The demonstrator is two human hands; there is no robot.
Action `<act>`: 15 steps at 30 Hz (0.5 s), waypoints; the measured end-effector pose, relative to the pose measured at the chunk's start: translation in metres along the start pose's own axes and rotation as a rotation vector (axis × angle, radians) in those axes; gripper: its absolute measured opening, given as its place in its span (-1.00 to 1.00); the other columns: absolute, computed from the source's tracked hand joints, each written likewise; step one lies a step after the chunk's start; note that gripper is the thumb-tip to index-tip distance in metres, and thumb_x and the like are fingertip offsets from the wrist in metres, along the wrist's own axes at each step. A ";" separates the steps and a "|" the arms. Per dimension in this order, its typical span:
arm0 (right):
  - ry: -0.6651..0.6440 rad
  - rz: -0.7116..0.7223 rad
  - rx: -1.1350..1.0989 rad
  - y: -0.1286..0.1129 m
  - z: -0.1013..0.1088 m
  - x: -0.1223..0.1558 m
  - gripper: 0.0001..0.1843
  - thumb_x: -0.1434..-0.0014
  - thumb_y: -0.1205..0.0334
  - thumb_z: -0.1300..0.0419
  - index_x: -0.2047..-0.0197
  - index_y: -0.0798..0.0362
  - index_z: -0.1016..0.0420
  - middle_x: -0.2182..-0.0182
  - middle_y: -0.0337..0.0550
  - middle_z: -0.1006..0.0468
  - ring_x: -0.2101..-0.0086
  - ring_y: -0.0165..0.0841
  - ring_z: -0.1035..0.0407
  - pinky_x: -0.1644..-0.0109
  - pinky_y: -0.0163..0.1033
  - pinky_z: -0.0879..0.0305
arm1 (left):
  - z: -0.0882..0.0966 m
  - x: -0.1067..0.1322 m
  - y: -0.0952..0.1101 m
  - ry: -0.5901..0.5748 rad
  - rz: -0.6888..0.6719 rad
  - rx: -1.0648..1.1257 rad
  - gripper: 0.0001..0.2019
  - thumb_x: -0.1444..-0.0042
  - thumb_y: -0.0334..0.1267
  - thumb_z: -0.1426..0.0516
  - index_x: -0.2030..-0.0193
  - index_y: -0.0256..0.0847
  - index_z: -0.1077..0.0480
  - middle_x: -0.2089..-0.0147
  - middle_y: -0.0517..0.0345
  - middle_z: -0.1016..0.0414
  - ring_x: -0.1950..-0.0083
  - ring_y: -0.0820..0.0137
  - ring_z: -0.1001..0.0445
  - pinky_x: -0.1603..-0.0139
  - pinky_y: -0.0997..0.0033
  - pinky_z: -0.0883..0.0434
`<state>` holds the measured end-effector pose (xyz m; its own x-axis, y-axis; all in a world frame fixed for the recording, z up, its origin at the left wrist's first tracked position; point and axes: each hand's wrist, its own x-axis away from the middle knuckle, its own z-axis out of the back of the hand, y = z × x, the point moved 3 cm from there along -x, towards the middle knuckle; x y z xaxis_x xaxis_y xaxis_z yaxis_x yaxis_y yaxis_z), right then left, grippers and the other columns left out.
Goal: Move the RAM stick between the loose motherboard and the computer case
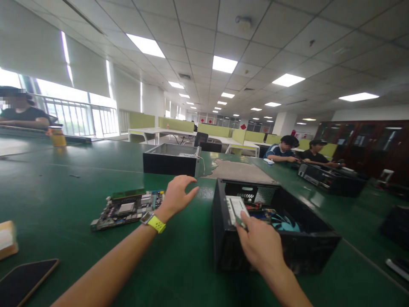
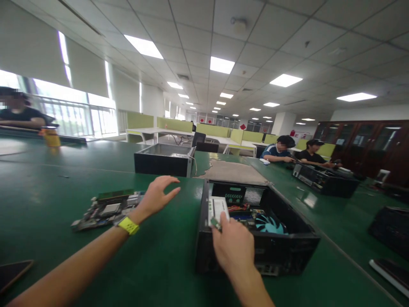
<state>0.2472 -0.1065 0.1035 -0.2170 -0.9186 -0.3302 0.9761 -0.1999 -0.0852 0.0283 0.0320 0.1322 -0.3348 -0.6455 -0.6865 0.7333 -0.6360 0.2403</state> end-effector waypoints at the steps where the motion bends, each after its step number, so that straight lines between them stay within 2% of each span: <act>1: 0.002 0.048 -0.024 -0.016 0.003 0.012 -0.53 -0.17 0.03 0.06 -0.09 -0.03 -0.39 0.28 0.05 -0.55 0.33 -0.15 -0.43 0.31 -0.16 -0.25 | 0.000 -0.010 0.015 -0.008 -0.044 0.031 -0.70 -0.12 -0.08 -0.01 0.13 -0.18 -0.40 0.05 0.10 -0.47 -0.04 0.32 -0.33 -0.13 0.31 -0.22; 3: 0.002 0.131 -0.082 -0.047 0.005 0.035 -0.46 -0.14 0.00 0.02 -0.12 0.05 -0.35 0.26 0.13 -0.53 0.38 -0.14 -0.43 0.36 -0.14 -0.26 | -0.002 -0.029 0.045 -0.049 -0.132 0.076 -0.72 -0.12 -0.10 -0.02 0.15 -0.18 -0.42 0.08 0.11 -0.49 0.00 0.34 -0.35 -0.08 0.33 -0.25; 5: -0.028 0.203 -0.147 -0.076 -0.002 0.053 -0.30 -0.03 -0.07 -0.06 -0.17 0.15 -0.28 0.19 0.29 -0.49 0.39 -0.09 -0.43 0.42 -0.09 -0.28 | -0.010 -0.044 0.073 -0.144 -0.209 0.084 -0.72 -0.13 -0.10 -0.01 0.17 -0.18 -0.44 0.13 0.11 -0.51 0.06 0.34 -0.40 0.00 0.34 -0.30; 7: -0.116 0.252 -0.204 -0.101 -0.019 0.067 -0.10 0.12 -0.15 -0.17 -0.21 0.22 -0.20 0.07 0.44 -0.41 0.37 -0.01 -0.43 0.48 -0.04 -0.29 | -0.024 -0.053 0.098 -0.280 -0.277 0.051 -0.70 -0.12 -0.08 0.00 0.19 -0.16 -0.46 0.19 0.10 -0.53 0.15 0.32 -0.44 0.11 0.34 -0.34; 9: -0.222 0.263 -0.252 -0.120 -0.040 0.074 0.02 0.23 -0.17 -0.22 -0.25 0.19 -0.14 -0.02 0.46 -0.33 0.36 0.02 -0.43 0.53 -0.02 -0.28 | -0.040 -0.055 0.118 -0.410 -0.343 -0.016 -0.71 -0.09 -0.07 -0.01 0.24 -0.15 -0.48 0.26 0.06 -0.54 0.22 0.29 -0.47 0.19 0.32 -0.36; 12: -0.298 0.287 -0.300 -0.129 -0.055 0.077 -0.01 0.20 -0.15 -0.22 -0.27 0.08 -0.10 -0.10 0.34 -0.28 0.34 0.00 -0.44 0.55 -0.03 -0.29 | -0.064 -0.046 0.132 -0.535 -0.422 -0.119 -0.73 -0.03 -0.09 -0.05 0.32 -0.15 -0.51 0.30 -0.01 -0.54 0.26 0.22 -0.49 0.25 0.27 -0.38; 13: -0.307 0.323 -0.305 -0.128 -0.051 0.077 -0.03 0.17 -0.14 -0.21 -0.28 0.06 -0.10 -0.10 0.31 -0.28 0.34 -0.01 -0.44 0.55 -0.03 -0.30 | -0.070 -0.041 0.132 -0.575 -0.444 -0.146 -0.75 -0.01 -0.10 -0.07 0.35 -0.16 -0.51 0.30 -0.04 -0.54 0.27 0.20 -0.49 0.26 0.25 -0.38; 15: -0.315 0.431 -0.298 -0.120 -0.028 0.076 -0.11 0.11 -0.12 -0.18 -0.26 0.05 -0.13 -0.08 0.27 -0.33 0.38 -0.05 -0.45 0.51 -0.04 -0.32 | -0.082 -0.031 0.126 -0.683 -0.472 -0.181 -0.79 0.07 -0.13 -0.13 0.40 -0.18 -0.53 0.32 -0.06 -0.55 0.29 0.18 -0.49 0.29 0.23 -0.39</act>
<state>0.1135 -0.1430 0.0621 0.2555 -0.9613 -0.1029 0.9200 0.2745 -0.2799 0.1794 0.0064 0.1277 -0.8705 -0.4802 -0.1078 0.4909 -0.8628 -0.1204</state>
